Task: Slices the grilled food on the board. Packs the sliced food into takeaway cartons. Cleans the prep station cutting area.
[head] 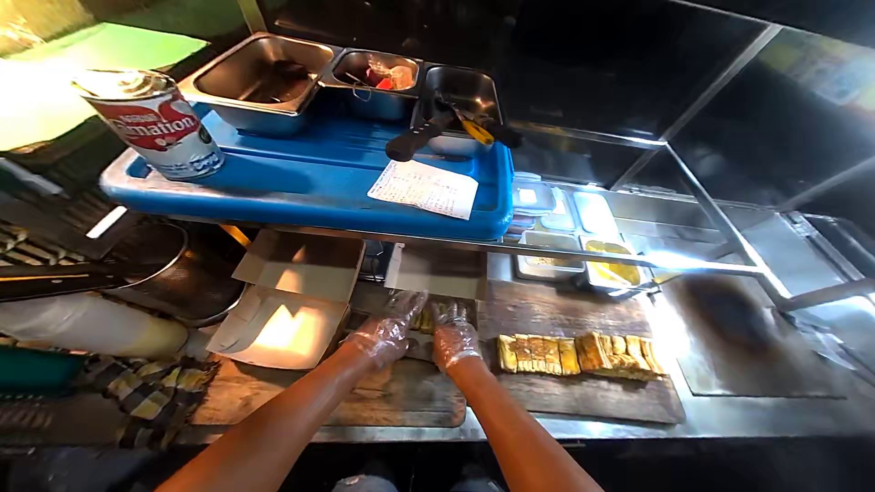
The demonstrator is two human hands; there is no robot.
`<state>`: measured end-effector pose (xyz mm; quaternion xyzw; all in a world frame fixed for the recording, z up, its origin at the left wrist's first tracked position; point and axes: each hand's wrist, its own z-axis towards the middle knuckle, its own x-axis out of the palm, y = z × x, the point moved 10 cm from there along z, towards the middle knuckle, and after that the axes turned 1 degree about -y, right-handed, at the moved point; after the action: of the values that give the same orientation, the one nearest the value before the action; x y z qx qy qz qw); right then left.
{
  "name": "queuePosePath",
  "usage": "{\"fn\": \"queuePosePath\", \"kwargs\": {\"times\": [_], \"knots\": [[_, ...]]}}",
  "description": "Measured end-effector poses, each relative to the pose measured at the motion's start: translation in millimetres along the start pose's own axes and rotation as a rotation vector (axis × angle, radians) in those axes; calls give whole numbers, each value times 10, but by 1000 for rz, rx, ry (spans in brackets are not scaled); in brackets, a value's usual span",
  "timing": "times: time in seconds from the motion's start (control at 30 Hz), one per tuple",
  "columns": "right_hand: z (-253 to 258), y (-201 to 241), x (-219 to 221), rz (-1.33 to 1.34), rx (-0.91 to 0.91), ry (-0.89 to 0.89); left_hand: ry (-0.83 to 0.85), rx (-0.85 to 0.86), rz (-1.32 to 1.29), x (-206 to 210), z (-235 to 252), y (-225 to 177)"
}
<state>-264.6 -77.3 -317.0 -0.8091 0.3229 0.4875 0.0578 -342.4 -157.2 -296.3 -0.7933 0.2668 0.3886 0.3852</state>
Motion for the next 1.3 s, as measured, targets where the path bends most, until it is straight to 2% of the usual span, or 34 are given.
{"fn": "queuePosePath", "kwargs": {"times": [0.1,0.23,0.33,0.43,0.5,0.57,0.6,0.7,0.77,0.83,0.97,1.13,1.3], "knots": [[-155,-55,-50,41,-72,-86,-205,-49,108,-195,-288,26],[-32,-157,64,105,-71,8,-183,-371,-144,89,-468,443],[-197,-290,-188,176,-119,-40,-242,-451,-214,73,-609,394],[-665,-1177,-688,169,51,-223,-468,-313,-155,-193,-829,-11],[-832,-1999,-811,117,221,-160,-508,-146,-230,-246,-799,-590],[-843,-2549,-743,66,311,-39,-357,-12,-287,-30,-497,-1284],[-784,-2666,-717,28,304,-11,-237,13,-282,135,-250,-1596],[-587,-2618,-587,-34,213,138,39,-59,-102,557,516,-2158],[-493,-2569,-450,-45,166,223,183,-183,15,763,839,-2238],[-427,-2551,-313,-33,110,271,244,-232,41,953,1012,-2228],[-398,-2529,-204,43,47,296,257,-193,-2,1122,1148,-2187],[-368,-2571,-195,72,77,323,368,-259,38,1150,1160,-2108],[-345,-2517,-140,73,84,330,395,-200,42,1169,1138,-2148]]}}
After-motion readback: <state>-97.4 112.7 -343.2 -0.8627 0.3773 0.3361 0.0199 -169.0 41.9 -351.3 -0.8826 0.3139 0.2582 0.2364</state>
